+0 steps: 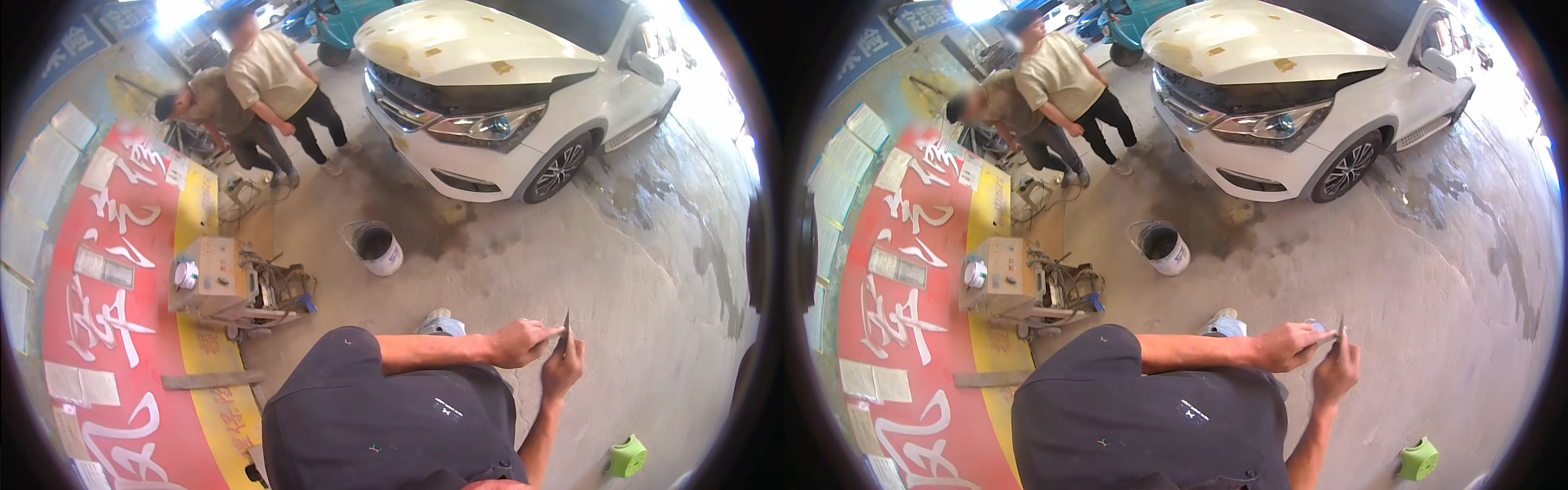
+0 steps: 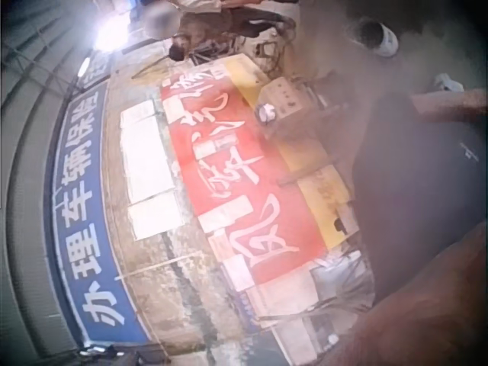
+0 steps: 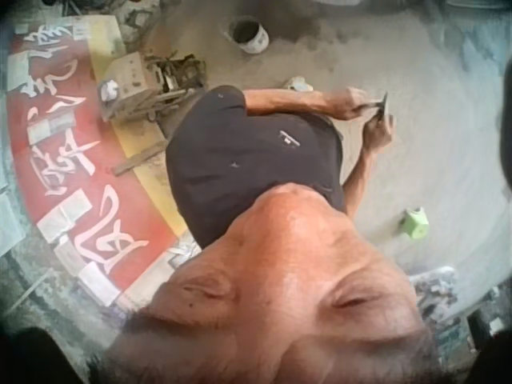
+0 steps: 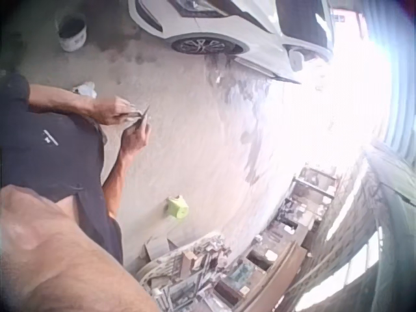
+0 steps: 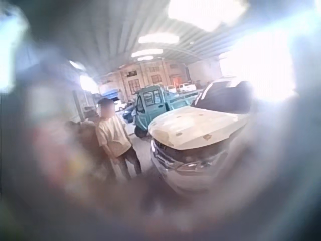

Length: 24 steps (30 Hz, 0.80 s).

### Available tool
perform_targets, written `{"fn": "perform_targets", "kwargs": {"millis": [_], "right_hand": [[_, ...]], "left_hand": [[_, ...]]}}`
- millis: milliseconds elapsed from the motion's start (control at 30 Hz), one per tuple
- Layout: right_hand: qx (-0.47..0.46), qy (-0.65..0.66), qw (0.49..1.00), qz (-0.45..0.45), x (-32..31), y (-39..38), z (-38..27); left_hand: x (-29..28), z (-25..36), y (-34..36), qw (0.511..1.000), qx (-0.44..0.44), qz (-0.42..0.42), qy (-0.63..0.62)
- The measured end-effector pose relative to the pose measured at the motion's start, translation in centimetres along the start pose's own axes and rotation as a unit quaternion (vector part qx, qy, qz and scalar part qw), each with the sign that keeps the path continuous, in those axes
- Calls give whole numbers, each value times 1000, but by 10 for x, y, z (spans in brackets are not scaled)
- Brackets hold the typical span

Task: The person uses a metal spreader to apply beige body filler to several spots on the white car hood. A coworker stands nearby and later uses a heat gun on the hood. The person continues to spread filler across the surface.

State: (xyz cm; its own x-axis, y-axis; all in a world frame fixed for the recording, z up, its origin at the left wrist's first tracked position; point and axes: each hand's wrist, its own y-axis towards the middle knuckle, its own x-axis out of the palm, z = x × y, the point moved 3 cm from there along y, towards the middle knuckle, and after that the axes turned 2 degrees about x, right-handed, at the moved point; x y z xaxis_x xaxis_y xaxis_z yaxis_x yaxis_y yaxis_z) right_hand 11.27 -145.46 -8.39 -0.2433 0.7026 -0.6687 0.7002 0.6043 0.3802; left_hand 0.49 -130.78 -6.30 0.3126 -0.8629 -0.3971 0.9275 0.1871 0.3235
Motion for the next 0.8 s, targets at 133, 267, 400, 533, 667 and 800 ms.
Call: {"fn": "perform_targets", "kwargs": {"millis": [133, 267, 400, 533, 667, 800], "right_hand": [[255, 356, 898, 45, -8, -11, 39], [278, 637, 717, -48, -4, -9, 14], [180, 632, 745, -117, 14, 11, -21], [119, 567, 807, -110, 22, 22, -28], [123, 545, 826, -72, 34, 19, -25], [263, 526, 805, 83, 52, 48, -59]], "left_hand": [[-1, -12, 0, 994, -83, 47, -61], [-9, -17, 6, 946, -187, 42, -262], [-22, -23, 16, 900, -233, 0, -368], [-38, -44, 20, 905, -229, -22, -357], [-61, -38, 26, 884, -278, -24, -375], [-75, -62, 33, 893, -272, 19, -357]]}}
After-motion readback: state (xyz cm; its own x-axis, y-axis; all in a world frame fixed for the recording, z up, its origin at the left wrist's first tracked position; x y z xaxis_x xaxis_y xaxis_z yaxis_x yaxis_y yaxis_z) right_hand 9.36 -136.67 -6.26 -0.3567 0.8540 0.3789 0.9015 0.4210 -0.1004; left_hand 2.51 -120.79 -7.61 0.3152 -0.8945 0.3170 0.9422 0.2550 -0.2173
